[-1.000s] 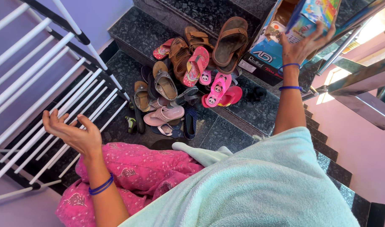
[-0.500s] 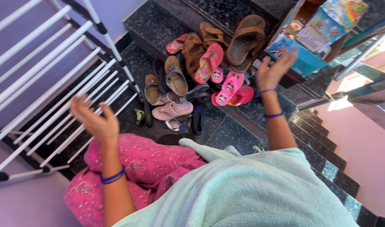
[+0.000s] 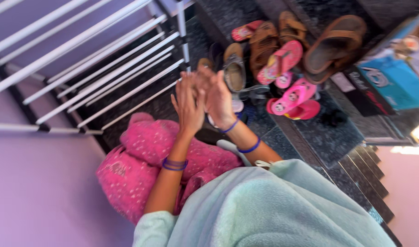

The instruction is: The person sits on the floor and removes various shoes and slippers from a multi-tier shoe rack, placing them on the floor. The person then wipes the empty rack with a dark cloth.

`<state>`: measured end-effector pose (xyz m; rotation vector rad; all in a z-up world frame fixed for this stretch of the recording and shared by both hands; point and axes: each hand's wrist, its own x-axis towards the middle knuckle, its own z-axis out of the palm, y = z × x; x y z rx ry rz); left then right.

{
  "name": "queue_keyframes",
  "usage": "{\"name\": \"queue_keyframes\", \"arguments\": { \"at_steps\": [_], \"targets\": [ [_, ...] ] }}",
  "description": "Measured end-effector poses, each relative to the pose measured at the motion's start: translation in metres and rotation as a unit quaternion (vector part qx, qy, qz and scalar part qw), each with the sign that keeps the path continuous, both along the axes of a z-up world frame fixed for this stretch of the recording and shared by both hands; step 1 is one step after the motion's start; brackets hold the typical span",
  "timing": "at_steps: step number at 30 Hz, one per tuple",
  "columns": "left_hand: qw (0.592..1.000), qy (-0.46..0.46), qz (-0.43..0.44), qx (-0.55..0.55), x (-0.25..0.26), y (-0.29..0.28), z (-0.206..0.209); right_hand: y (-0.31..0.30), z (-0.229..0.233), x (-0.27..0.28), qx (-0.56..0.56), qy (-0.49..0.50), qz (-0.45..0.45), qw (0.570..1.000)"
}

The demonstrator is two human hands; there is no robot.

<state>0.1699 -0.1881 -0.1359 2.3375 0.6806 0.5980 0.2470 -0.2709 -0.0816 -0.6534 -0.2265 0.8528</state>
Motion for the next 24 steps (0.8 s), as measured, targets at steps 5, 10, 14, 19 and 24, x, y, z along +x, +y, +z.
{"name": "queue_keyframes", "arguments": {
  "at_steps": [5, 10, 14, 19, 24],
  "targets": [
    [0.715, -0.187, 0.037, -0.673, 0.004, 0.025, -0.055, 0.01, 0.007, -0.027, -0.133, -0.488, -0.105, 0.856],
    [0.567, -0.272, 0.085, -0.773, 0.001, 0.021, -0.06, 0.015, -0.084, -0.024, -0.28, -0.614, 0.009, 0.738],
    [0.711, -0.237, 0.131, -0.649, -0.01, 0.036, -0.037, -0.014, -0.18, -0.002, -0.416, -0.68, 0.003, 0.604],
    [0.77, -0.385, 0.12, -0.494, -0.011, 0.061, -0.031, -0.097, -0.265, 0.017, -0.54, -0.692, 0.15, 0.455],
    [0.768, -0.292, 0.18, -0.542, -0.031, 0.075, -0.034, -0.151, -0.298, 0.022, -0.676, -0.533, 0.308, 0.405]
  ]
}}
